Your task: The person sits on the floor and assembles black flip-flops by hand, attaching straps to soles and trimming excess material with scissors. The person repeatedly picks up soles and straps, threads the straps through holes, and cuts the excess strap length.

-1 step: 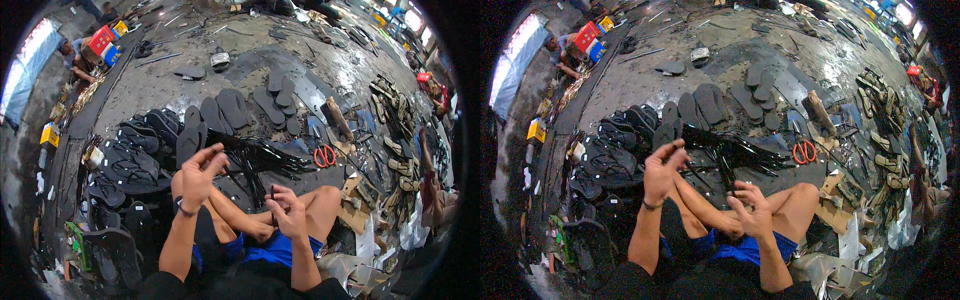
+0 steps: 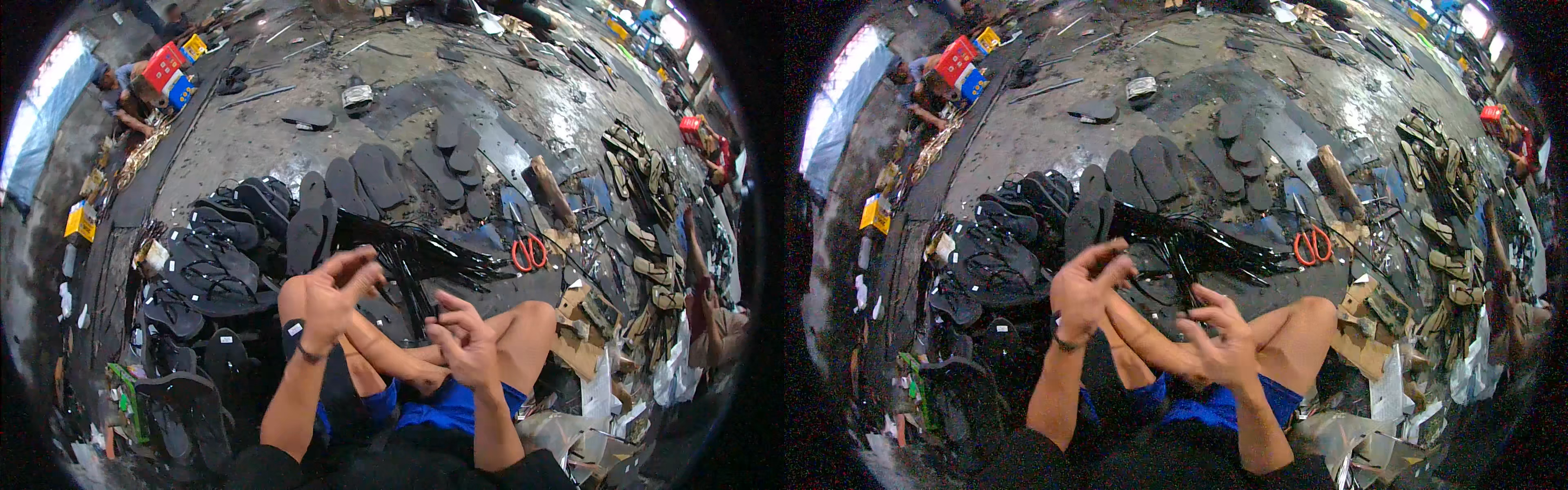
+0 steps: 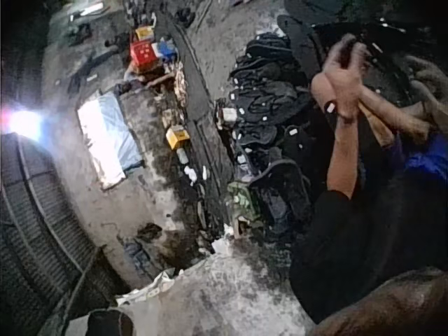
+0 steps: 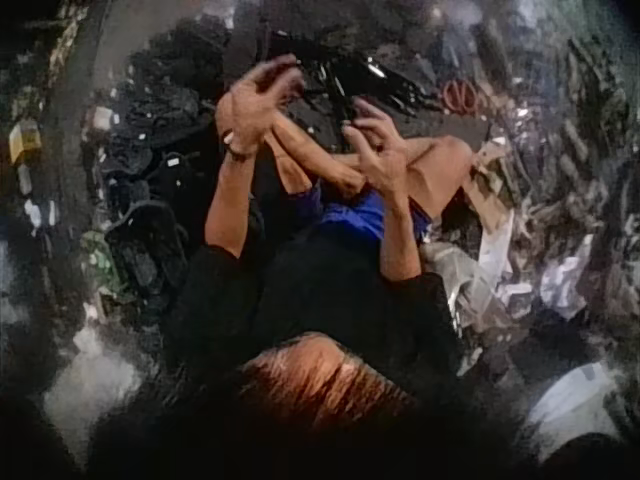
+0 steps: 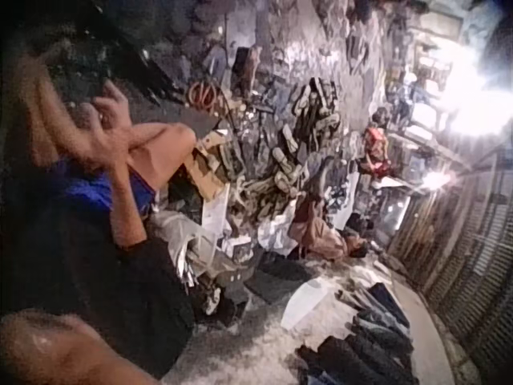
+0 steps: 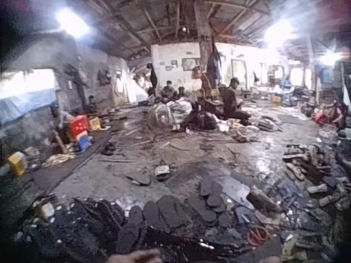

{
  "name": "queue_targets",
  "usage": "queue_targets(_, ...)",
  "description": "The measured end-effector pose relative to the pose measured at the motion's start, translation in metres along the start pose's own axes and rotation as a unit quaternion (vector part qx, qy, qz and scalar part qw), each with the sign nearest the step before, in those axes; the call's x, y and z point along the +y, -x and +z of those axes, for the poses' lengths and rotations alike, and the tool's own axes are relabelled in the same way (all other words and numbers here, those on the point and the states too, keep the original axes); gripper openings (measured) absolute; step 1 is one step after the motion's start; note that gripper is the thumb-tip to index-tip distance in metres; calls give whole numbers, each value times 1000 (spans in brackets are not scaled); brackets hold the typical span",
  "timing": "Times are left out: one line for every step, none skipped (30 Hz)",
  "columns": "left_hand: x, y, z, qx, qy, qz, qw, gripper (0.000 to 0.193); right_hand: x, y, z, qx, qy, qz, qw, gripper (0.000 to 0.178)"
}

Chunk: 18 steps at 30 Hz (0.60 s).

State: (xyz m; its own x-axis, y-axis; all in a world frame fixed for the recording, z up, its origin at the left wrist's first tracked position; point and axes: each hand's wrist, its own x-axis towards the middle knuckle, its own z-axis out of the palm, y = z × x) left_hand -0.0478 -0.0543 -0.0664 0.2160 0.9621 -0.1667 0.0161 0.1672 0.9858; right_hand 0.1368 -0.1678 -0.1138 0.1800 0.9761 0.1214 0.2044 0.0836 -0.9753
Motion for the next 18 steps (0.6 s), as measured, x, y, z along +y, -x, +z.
queue_targets(-2, 14, 7, -39, -47, -34, 998, 30, -9, -6, 5, -2, 12, -19, 1000, 19)
queue_targets(-10, 27, 9, -12, 6, -19, 1000, 32, -21, -12, 12, -11, 20, -40, 999, 20)
queue_targets(-22, 32, 16, 5, 62, -2, 998, 33, -29, -14, 19, -25, 3, 27, 999, 20)
queue_targets(-30, 34, 19, 22, 118, 15, 993, 35, -33, -15, 22, -39, -15, 94, 995, 20)
queue_targets(-22, 36, 21, 65, 149, 6, 987, 41, -33, -16, 21, -7, 31, 46, 998, 19)
queue_targets(-21, 40, 23, 46, 136, 27, 989, 40, -33, -16, 19, -1, 50, 13, 999, 18)
queue_targets(-24, 46, 25, 28, 123, 49, 991, 39, -32, -17, 18, 6, 69, -20, 997, 17)
queue_targets(-24, 54, 24, 13, 105, 66, 992, 38, -32, -13, 19, 10, 84, -49, 995, 16)
queue_targets(-22, 58, 28, 22, 82, 46, 995, 32, -24, -10, 22, 0, 113, -72, 991, 15)
queue_targets(-21, 58, 26, 36, 80, 31, 996, 32, -24, -10, 21, 6, 105, -85, 991, 14)
queue_targets(-19, 54, 24, 50, 78, 19, 996, 31, -27, -12, 19, 13, 97, -100, 990, 14)
queue_targets(-17, 53, 22, 63, 77, 6, 995, 30, -31, -13, 18, 20, 90, -115, 989, 13)
queue_targets(-21, 51, 16, 62, 93, 9, 994, 31, -34, -9, 20, 50, -16, 33, 998, 11)
queue_targets(-21, 52, 14, 58, 115, 0, 992, 31, -37, -9, 19, 54, -79, 66, 993, 11)
queue_targets(-20, 52, 13, 54, 138, -10, 989, 30, -40, -11, 17, 59, -140, 99, 983, 10)
queue_targets(-20, 52, 13, 49, 160, -20, 986, 30, -35, -10, 17, 54, -169, 118, 977, 11)
queue_targets(-22, 53, 13, 43, 164, -16, 985, 31, -31, -9, 17, 49, -197, 137, 970, 13)
queue_targets(-26, 54, 13, 37, 168, -13, 985, 31, -29, -9, 15, 22, -181, 132, 974, 14)
